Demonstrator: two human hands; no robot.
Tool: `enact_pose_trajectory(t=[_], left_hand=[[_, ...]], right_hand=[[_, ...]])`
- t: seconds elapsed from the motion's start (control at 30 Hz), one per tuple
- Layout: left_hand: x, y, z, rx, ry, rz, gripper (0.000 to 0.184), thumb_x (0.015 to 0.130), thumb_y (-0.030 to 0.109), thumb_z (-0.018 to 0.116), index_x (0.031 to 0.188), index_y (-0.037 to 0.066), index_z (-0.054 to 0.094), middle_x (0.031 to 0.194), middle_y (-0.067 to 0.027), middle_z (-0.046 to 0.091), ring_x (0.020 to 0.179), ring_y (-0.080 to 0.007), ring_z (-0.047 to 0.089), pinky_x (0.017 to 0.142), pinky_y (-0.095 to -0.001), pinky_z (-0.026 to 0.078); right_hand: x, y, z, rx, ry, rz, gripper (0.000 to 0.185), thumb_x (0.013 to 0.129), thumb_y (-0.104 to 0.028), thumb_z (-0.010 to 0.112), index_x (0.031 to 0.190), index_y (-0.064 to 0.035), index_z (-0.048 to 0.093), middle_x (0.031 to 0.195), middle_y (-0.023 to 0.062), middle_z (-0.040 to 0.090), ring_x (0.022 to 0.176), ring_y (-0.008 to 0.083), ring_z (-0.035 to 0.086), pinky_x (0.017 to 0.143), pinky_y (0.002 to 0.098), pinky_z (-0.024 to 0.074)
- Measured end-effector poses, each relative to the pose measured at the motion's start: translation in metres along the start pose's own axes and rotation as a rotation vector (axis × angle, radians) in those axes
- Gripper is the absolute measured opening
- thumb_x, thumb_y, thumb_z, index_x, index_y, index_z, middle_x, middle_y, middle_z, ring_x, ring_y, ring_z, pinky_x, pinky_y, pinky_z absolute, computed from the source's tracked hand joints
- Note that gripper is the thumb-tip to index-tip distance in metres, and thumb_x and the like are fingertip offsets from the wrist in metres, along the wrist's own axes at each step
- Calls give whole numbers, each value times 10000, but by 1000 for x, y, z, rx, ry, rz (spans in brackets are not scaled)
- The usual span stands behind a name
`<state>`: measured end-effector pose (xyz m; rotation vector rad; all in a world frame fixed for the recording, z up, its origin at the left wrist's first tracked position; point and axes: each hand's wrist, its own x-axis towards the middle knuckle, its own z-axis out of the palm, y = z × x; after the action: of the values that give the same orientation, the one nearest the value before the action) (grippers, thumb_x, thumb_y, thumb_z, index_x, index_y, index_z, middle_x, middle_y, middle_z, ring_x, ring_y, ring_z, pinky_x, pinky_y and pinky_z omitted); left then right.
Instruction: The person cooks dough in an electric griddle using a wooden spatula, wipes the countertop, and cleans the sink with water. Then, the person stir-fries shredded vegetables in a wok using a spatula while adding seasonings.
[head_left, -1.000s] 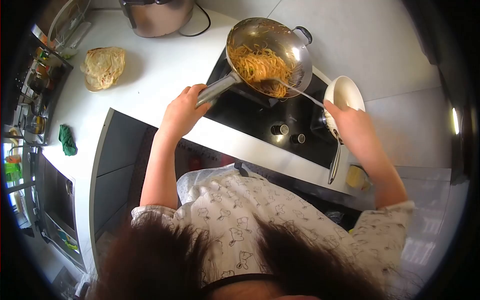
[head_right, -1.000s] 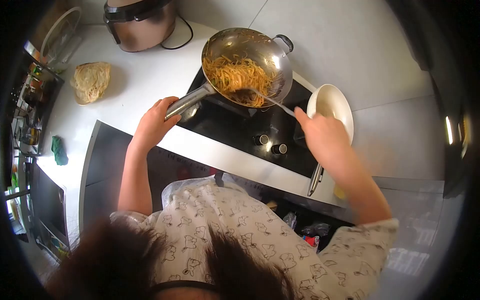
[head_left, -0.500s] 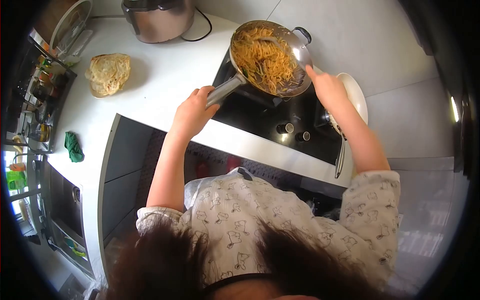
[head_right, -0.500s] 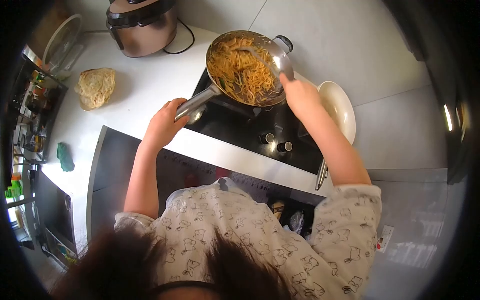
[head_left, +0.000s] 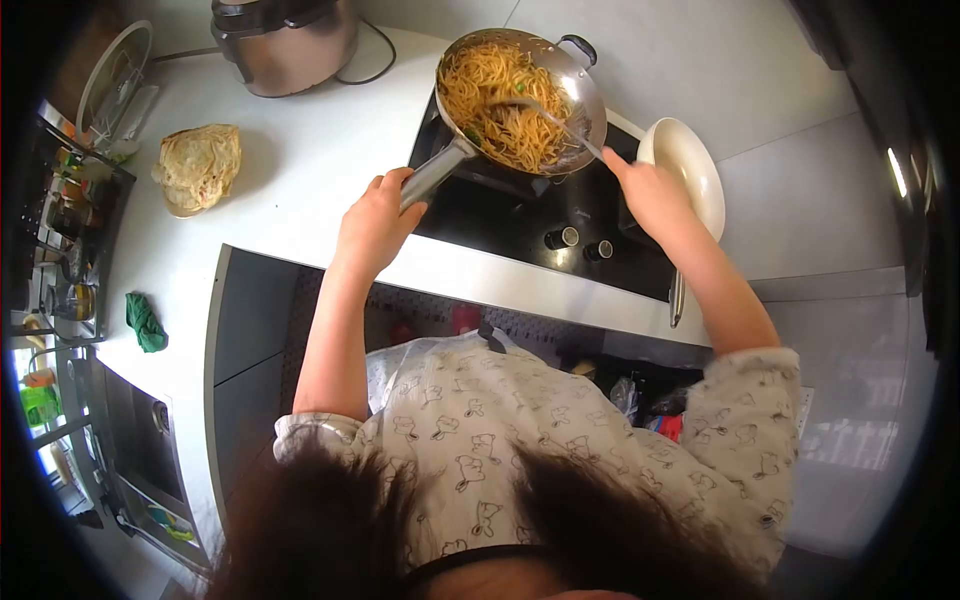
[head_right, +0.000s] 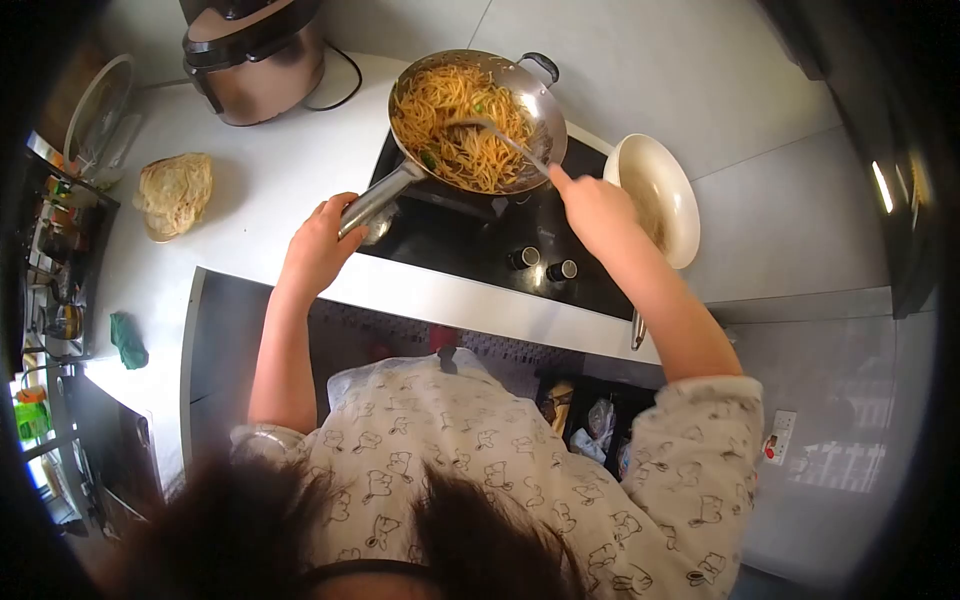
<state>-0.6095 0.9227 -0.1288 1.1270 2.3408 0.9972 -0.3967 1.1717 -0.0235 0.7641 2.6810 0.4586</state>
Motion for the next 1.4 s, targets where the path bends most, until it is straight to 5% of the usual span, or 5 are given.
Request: enact_pose_trajectory(t=[0.57,0.67,0.9,1.07,1.4], left_hand=[[2,-3,1,12,-5,3,433,835,221,638,1218,66,508,1065,-148,610,934,-327,620,813,-409,495],[2,-2,-1,12,-10,8,427,836,218,636,1215,66,511,1059,-148,613,928,-327,620,811,-404,495],[0,10,-6,35,-34,-30,412,854,210,625,1219,46,528,1084,-155,614,969,-310,602,842,-386,467],[18,12,-7,228,341,211,284,851,177,624,1103,50,592,993,-116,627,938,-284,566,828,-373,458],[120,108,30,305,233,491,76,804,147,631,866,105,643,845,-42,622,886,-259,567,775,-371,475]], right_hand=[[-45,21,-32,45,208,-23,386,879,-64,471,1249,-145,542,722,183,618,651,342,631,636,430,503],[-54,48,-19,369,254,3,287,916,-107,480,1179,-133,592,606,98,540,493,241,549,510,369,455],[-5,44,49,1870,-625,330,293,997,-182,413,1219,-26,525,582,-68,322,412,7,226,322,177,198],[-39,57,61,2039,-492,352,326,995,-195,403,1250,-22,507,566,-65,317,376,10,227,302,174,214],[-70,64,50,2111,-342,341,361,979,-213,416,1281,-36,505,564,-64,321,374,13,206,307,173,195]])
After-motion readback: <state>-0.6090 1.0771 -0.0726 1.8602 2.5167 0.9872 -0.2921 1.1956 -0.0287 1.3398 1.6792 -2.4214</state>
